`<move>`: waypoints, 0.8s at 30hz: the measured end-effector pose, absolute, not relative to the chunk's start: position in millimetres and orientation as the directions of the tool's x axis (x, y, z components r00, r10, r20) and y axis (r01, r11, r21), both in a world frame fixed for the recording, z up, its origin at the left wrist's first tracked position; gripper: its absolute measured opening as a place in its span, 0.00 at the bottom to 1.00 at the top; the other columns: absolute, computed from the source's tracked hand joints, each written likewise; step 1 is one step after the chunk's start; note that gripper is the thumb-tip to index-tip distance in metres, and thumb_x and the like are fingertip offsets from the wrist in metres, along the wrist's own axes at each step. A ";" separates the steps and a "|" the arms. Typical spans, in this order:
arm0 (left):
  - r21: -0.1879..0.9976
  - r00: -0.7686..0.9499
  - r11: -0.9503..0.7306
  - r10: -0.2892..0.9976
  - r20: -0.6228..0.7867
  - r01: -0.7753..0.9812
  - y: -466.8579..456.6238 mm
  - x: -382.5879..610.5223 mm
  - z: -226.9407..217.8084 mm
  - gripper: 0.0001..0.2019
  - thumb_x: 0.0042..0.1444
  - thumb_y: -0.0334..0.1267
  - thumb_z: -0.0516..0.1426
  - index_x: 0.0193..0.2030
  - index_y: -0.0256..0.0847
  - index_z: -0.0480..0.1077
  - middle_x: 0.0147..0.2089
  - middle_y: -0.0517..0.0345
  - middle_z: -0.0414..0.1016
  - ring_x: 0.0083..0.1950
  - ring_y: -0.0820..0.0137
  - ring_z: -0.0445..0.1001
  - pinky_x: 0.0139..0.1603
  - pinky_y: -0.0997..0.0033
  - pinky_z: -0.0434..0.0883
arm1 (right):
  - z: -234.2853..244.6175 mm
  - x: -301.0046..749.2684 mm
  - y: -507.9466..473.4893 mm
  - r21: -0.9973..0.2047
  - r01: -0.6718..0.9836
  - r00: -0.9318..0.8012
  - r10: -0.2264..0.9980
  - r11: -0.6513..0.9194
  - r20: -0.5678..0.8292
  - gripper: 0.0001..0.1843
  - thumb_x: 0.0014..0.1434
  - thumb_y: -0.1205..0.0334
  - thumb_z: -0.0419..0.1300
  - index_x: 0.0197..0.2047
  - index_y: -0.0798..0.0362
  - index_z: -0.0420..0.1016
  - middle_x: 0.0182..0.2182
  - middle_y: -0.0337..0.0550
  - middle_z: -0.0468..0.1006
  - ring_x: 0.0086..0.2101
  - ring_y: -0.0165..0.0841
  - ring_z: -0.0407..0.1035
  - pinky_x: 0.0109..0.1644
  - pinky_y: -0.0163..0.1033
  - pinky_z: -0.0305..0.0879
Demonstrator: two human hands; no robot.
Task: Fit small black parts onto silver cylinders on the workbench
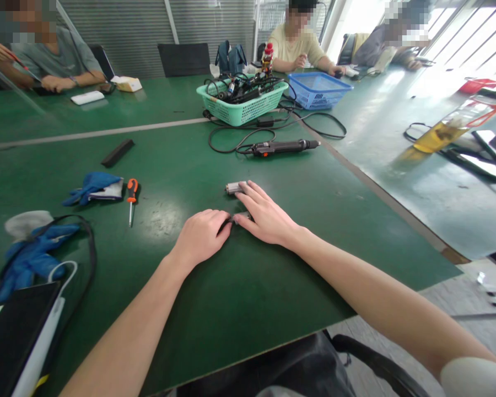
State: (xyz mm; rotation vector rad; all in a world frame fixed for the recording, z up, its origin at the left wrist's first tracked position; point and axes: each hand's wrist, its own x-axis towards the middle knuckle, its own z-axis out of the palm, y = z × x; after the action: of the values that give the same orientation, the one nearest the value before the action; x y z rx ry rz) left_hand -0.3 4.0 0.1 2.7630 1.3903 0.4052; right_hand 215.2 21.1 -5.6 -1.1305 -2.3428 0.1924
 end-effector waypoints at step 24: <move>0.157 0.609 -0.649 0.756 0.238 0.745 4.3 -3.3 -2.5 0.09 0.67 0.39 0.51 0.44 0.40 0.71 0.42 0.53 0.78 0.43 0.63 0.75 0.43 0.64 0.70 | -9.6 211.6 6.2 -0.347 0.642 -0.581 0.729 0.684 0.363 0.13 0.65 0.62 0.58 0.52 0.54 0.75 0.44 0.51 0.78 0.47 0.43 0.68 0.53 0.48 0.68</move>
State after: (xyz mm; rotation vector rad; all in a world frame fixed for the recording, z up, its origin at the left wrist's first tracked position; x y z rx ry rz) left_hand -3.3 4.3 -2.5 2.7804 1.2975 0.4422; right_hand 211.6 6.2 -9.6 -1.0581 -2.4158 0.2436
